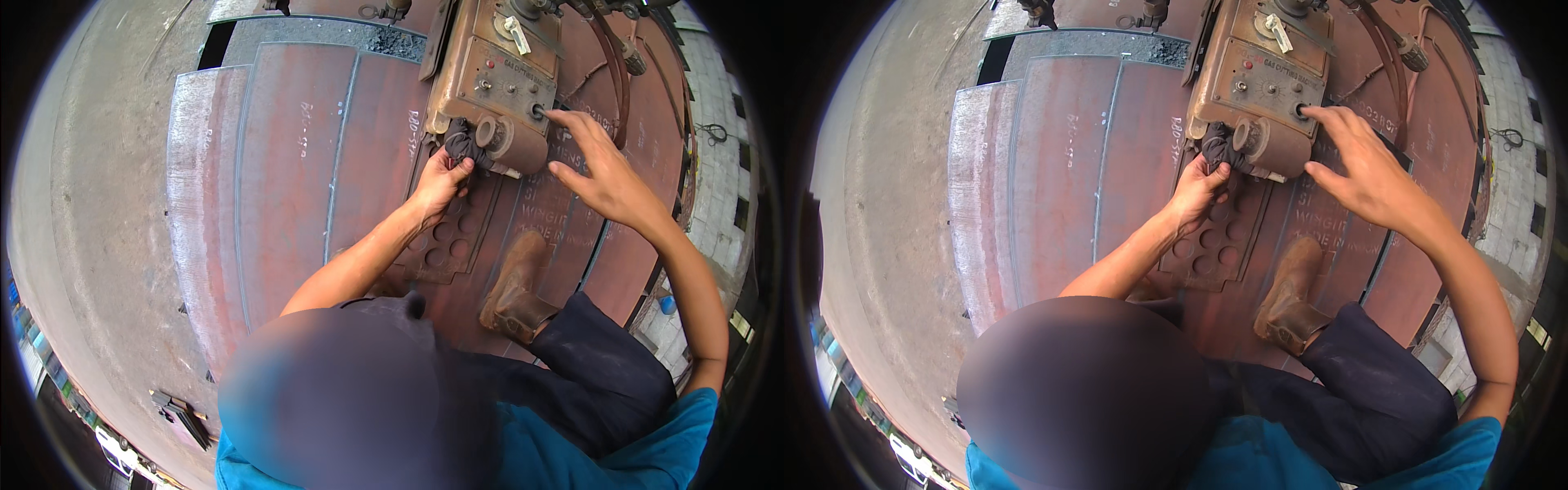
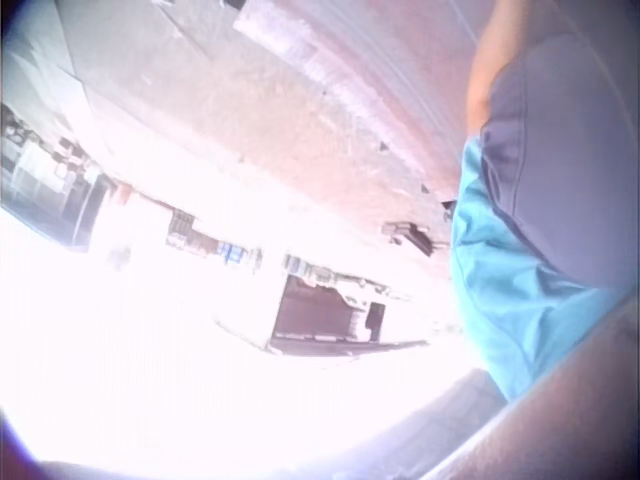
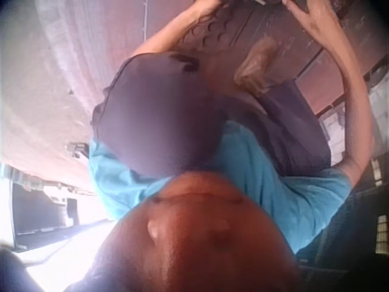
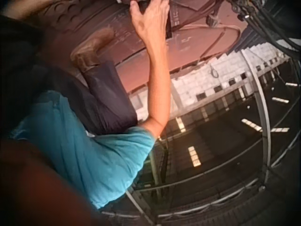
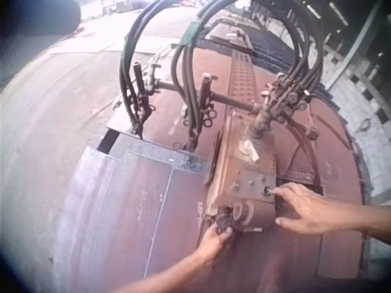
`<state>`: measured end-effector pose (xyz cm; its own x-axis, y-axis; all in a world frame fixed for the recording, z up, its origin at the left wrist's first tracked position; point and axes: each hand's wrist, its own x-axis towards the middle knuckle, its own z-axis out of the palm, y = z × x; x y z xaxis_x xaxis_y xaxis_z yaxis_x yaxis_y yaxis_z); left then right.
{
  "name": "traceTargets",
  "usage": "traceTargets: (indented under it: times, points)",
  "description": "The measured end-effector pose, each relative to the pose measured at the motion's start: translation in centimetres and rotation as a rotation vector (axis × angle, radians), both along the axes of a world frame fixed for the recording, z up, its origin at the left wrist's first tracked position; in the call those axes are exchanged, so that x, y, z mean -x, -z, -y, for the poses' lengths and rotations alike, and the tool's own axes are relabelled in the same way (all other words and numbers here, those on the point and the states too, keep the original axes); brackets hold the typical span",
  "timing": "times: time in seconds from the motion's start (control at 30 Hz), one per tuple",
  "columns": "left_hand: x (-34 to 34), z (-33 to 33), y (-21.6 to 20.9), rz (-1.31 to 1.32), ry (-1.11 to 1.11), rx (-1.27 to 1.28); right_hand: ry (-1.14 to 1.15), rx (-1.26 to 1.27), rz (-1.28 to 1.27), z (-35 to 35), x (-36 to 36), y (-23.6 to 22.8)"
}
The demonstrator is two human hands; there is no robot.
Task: The person measures a large perforated metal sheet with a tape measure, then operates a plasma cutting machine to cut the sheet. The person adjusts the machine's position and controls before initiating the cut.
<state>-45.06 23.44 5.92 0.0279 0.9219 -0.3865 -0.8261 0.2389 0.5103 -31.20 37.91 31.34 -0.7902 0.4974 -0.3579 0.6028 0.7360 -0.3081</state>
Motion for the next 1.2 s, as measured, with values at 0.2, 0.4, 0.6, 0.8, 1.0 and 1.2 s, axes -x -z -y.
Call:
traceTargets:
  times: [0.2,0.4,0.6,0.8,1.0,1.2]
  points:
    - [-0.4,0.0,-1.1,-0.034,0.021,0.117,0.267,-0.135,0.165,4.9,4.1,10.0]
    - [-0.6,-0.3,-0.7,-0.105,-0.091,0.040,0.362,-0.255,0.001,6.0,4.5,12.0]
    - [-0.2,-1.1,-0.6,-0.088,-0.075,0.017,0.384,-0.295,-0.030,5.2,4.5,12.8]
    - [-0.4,-1.3,-0.6,-0.069,-0.059,0.069,0.372,-0.332,-0.034,5.1,4.6,12.9]
    - [-0.7,-0.8,-0.5,-0.062,-0.055,0.094,0.373,-0.324,-0.024,5.6,4.7,12.7]
    - [-1.0,-0.7,0.1,-0.048,-0.094,0.041,0.371,-0.326,-0.022,5.8,4.8,12.6]
